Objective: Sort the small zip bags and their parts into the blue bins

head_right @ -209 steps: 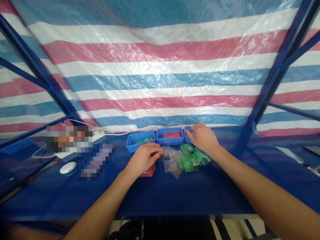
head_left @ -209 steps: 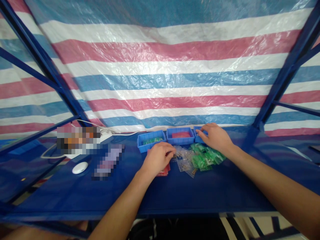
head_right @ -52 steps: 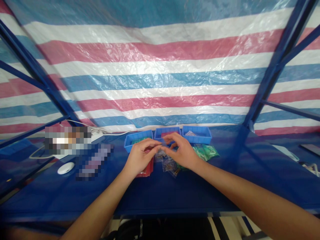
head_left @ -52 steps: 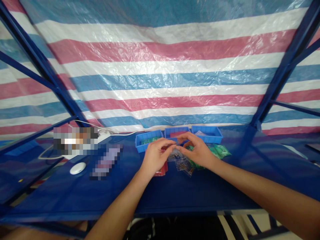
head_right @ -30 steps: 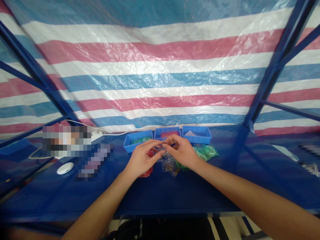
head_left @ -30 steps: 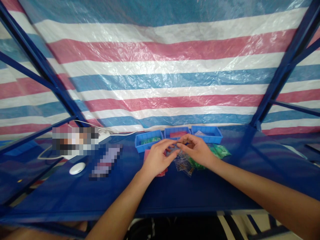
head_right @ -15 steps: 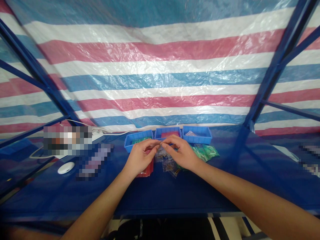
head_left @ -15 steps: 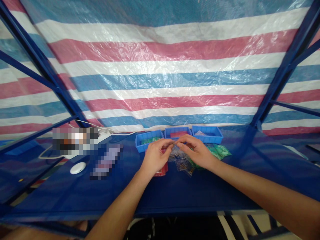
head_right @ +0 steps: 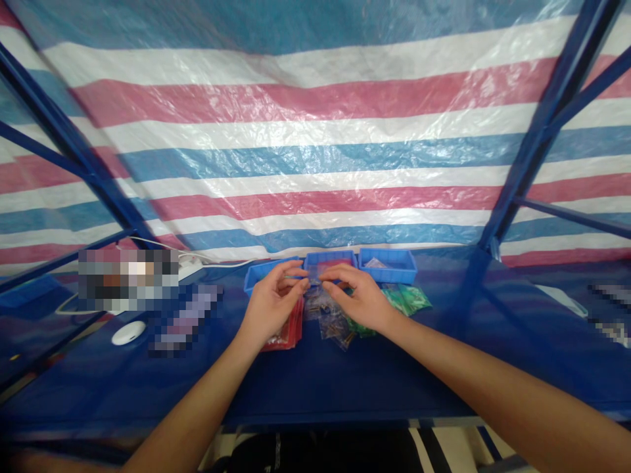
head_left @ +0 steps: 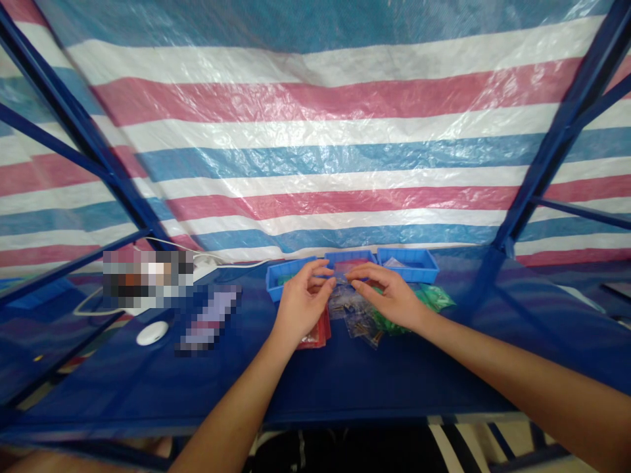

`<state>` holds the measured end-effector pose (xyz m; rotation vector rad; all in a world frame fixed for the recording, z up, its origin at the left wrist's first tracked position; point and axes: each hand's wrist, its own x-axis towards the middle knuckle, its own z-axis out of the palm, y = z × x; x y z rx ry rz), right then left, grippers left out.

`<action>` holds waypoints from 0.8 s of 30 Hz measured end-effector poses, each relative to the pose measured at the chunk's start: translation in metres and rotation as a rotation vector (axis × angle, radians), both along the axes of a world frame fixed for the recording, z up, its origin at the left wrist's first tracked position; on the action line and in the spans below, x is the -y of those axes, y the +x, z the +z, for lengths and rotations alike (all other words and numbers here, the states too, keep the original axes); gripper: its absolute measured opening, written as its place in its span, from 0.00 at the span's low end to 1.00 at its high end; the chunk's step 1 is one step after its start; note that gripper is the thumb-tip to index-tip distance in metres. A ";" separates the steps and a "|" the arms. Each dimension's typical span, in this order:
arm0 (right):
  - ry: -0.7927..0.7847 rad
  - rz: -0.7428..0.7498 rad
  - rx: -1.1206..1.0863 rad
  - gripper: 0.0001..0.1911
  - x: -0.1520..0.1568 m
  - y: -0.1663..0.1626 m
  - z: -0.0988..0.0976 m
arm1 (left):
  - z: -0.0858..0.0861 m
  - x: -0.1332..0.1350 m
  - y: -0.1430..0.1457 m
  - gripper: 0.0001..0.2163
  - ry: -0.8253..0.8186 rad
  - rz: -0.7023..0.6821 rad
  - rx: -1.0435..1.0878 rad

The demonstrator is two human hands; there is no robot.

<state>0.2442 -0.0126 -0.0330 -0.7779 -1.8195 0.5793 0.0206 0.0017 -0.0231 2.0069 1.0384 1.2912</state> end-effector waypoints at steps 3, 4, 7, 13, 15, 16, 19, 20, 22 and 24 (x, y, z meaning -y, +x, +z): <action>0.130 -0.118 0.091 0.13 -0.007 0.008 0.000 | 0.004 0.002 -0.002 0.17 0.108 0.063 -0.152; 0.173 -0.158 0.129 0.14 -0.009 0.011 0.000 | 0.005 0.002 -0.003 0.16 0.148 0.064 -0.211; 0.259 -0.276 0.226 0.14 -0.020 0.026 0.001 | 0.005 0.004 -0.003 0.11 0.233 0.005 -0.360; 0.225 -0.579 0.528 0.15 -0.043 0.067 0.004 | -0.008 0.001 -0.006 0.14 0.228 -0.110 -0.528; 0.164 -0.636 0.615 0.17 -0.049 0.077 0.002 | -0.012 0.000 -0.008 0.15 0.228 -0.118 -0.570; 0.126 -0.653 0.660 0.18 -0.052 0.080 0.001 | -0.014 -0.001 -0.009 0.15 0.226 -0.120 -0.590; 0.022 -0.692 0.749 0.22 -0.058 0.085 -0.004 | -0.014 -0.002 -0.009 0.13 0.208 -0.114 -0.639; -0.003 -0.704 0.763 0.23 -0.058 0.085 -0.005 | -0.014 -0.002 -0.009 0.13 0.200 -0.109 -0.647; -0.044 -0.740 0.776 0.26 -0.059 0.086 -0.005 | -0.012 -0.001 -0.008 0.13 0.184 -0.100 -0.653; -0.071 -0.799 0.772 0.27 -0.058 0.086 -0.003 | -0.011 -0.001 -0.008 0.13 0.172 -0.098 -0.648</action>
